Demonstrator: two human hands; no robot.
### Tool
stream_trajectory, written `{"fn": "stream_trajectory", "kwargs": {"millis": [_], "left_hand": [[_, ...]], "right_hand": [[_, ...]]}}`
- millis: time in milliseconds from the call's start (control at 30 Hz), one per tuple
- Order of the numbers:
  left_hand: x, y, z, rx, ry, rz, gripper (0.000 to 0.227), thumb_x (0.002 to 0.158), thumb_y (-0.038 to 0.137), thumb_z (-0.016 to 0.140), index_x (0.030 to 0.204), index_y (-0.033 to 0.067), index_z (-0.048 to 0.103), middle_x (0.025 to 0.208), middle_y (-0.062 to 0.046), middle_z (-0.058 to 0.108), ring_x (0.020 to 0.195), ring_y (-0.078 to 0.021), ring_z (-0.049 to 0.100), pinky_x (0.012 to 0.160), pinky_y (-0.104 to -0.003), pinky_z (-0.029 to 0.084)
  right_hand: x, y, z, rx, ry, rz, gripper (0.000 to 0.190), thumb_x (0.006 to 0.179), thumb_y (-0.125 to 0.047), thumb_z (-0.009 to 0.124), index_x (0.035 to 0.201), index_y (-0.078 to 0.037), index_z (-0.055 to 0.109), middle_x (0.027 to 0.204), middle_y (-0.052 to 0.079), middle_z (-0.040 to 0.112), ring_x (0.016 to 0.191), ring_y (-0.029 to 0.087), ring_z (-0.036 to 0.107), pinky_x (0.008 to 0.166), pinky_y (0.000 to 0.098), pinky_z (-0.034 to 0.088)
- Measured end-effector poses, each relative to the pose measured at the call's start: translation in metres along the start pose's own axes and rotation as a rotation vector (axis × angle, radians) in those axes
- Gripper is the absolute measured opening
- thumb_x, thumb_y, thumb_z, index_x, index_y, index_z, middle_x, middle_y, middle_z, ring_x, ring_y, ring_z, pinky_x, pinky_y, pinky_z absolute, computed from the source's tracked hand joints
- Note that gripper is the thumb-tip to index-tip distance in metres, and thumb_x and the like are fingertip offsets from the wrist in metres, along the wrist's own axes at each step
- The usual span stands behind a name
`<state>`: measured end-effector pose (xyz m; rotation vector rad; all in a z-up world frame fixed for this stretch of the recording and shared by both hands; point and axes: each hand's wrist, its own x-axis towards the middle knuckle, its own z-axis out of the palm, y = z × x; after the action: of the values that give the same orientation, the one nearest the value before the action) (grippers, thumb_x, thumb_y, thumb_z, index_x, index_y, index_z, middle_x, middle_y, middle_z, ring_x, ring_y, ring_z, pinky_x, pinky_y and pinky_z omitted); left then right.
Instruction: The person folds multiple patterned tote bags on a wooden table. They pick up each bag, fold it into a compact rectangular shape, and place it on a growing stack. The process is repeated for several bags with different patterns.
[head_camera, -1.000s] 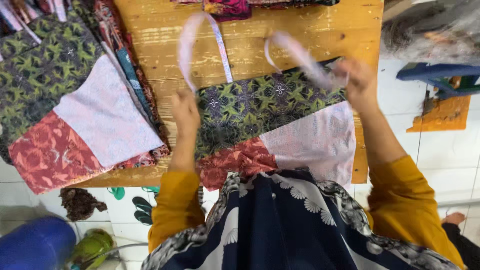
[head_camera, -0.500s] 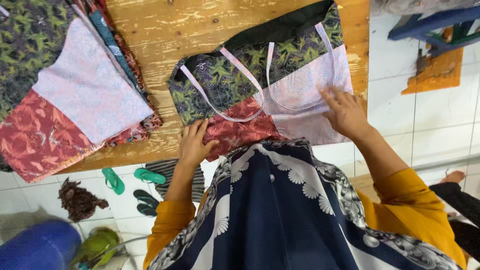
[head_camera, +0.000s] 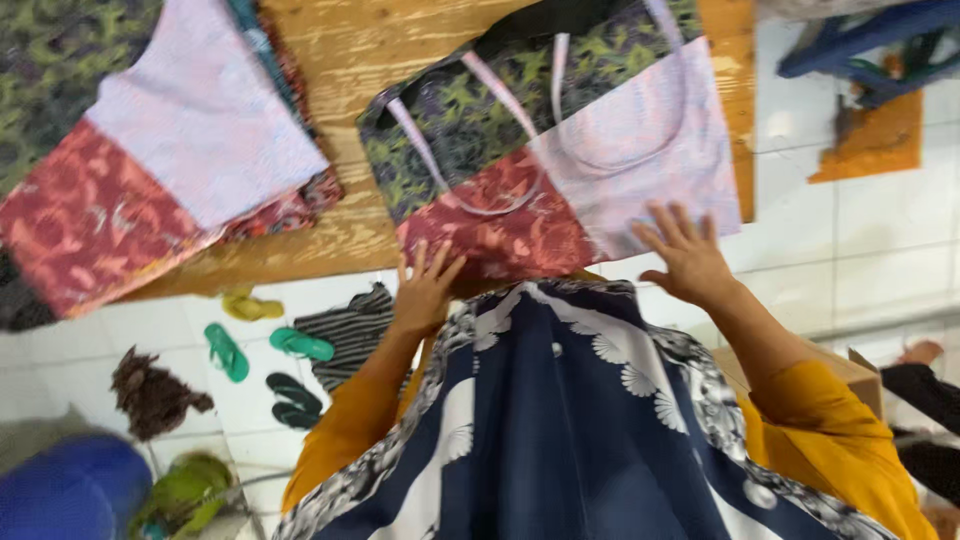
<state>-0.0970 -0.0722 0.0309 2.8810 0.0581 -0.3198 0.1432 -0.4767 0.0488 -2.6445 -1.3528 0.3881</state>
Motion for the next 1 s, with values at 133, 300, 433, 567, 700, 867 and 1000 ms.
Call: {"fn": "stream_trajectory", "kwargs": {"millis": [133,300,433,567,700,867,1000], "left_hand": [[0.002,-0.015,0.040,0.145,0.389,0.029,0.055,0.091,0.018,0.075,0.142,0.0340,0.062,0.161,0.002,0.048,0.154,-0.0311,0.037,0.121,-0.060,0.030],[-0.001,-0.013,0.055,-0.131,0.511,0.076,0.064,0.083,0.052,0.078,0.139,0.0249,0.060,0.152,-0.008,0.049,0.144,-0.0366,0.040,0.110,-0.063,0.031],[0.030,0.015,0.051,-0.289,0.249,0.327,0.081,0.079,0.066,0.079,0.142,0.0202,0.055,0.149,-0.014,0.049,0.140,-0.0369,0.045,0.112,-0.066,0.029],[0.058,0.042,0.049,-0.128,0.228,0.089,0.076,0.070,0.050,0.081,0.137,0.0214,0.057,0.137,-0.016,0.051,0.132,-0.0399,0.047,0.104,-0.065,0.034],[0.049,0.035,0.026,-0.252,0.225,0.008,0.059,0.079,0.019,0.069,0.137,0.0190,0.060,0.132,-0.011,0.063,0.125,-0.0334,0.057,0.103,-0.054,0.045],[0.003,-0.017,-0.053,-0.140,-0.204,-0.158,0.025,0.090,0.008,0.056,0.109,0.0138,0.070,0.114,-0.013,0.074,0.109,-0.0320,0.070,0.096,-0.050,0.053],[-0.013,-0.034,-0.122,-0.267,-0.242,-0.108,0.020,0.083,0.009,0.058,0.099,0.0092,0.070,0.112,-0.017,0.072,0.111,-0.0375,0.065,0.096,-0.050,0.051]], "right_hand": [[-0.004,0.001,0.026,-0.151,0.030,0.086,0.063,0.088,-0.022,0.068,0.149,-0.023,0.054,0.165,0.005,0.044,0.153,0.032,0.039,0.115,0.0704,0.030],[-0.008,0.012,0.009,0.127,0.132,0.040,0.050,0.088,-0.003,0.061,0.137,-0.013,0.062,0.148,0.008,0.059,0.144,0.032,0.049,0.113,0.0651,0.036],[0.007,-0.001,-0.025,0.351,0.206,0.070,0.032,0.089,0.002,0.060,0.118,-0.009,0.070,0.120,0.013,0.071,0.116,0.036,0.064,0.101,0.0530,0.049],[0.035,-0.008,-0.049,0.395,0.310,0.061,0.032,0.087,0.006,0.057,0.115,-0.003,0.069,0.106,0.021,0.071,0.098,0.043,0.067,0.087,0.0468,0.054],[0.029,-0.001,-0.057,0.256,0.288,0.082,0.026,0.089,0.001,0.061,0.112,-0.006,0.072,0.100,0.019,0.072,0.092,0.040,0.068,0.083,0.0487,0.054],[-0.008,-0.001,-0.048,-0.054,0.221,0.057,0.027,0.079,0.000,0.059,0.100,-0.010,0.073,0.091,0.010,0.070,0.094,0.031,0.068,0.085,0.0461,0.052],[-0.024,-0.006,-0.056,0.015,0.254,0.226,0.014,0.078,-0.007,0.065,0.090,-0.011,0.071,0.088,0.008,0.068,0.093,0.030,0.065,0.084,0.0466,0.049]]}}
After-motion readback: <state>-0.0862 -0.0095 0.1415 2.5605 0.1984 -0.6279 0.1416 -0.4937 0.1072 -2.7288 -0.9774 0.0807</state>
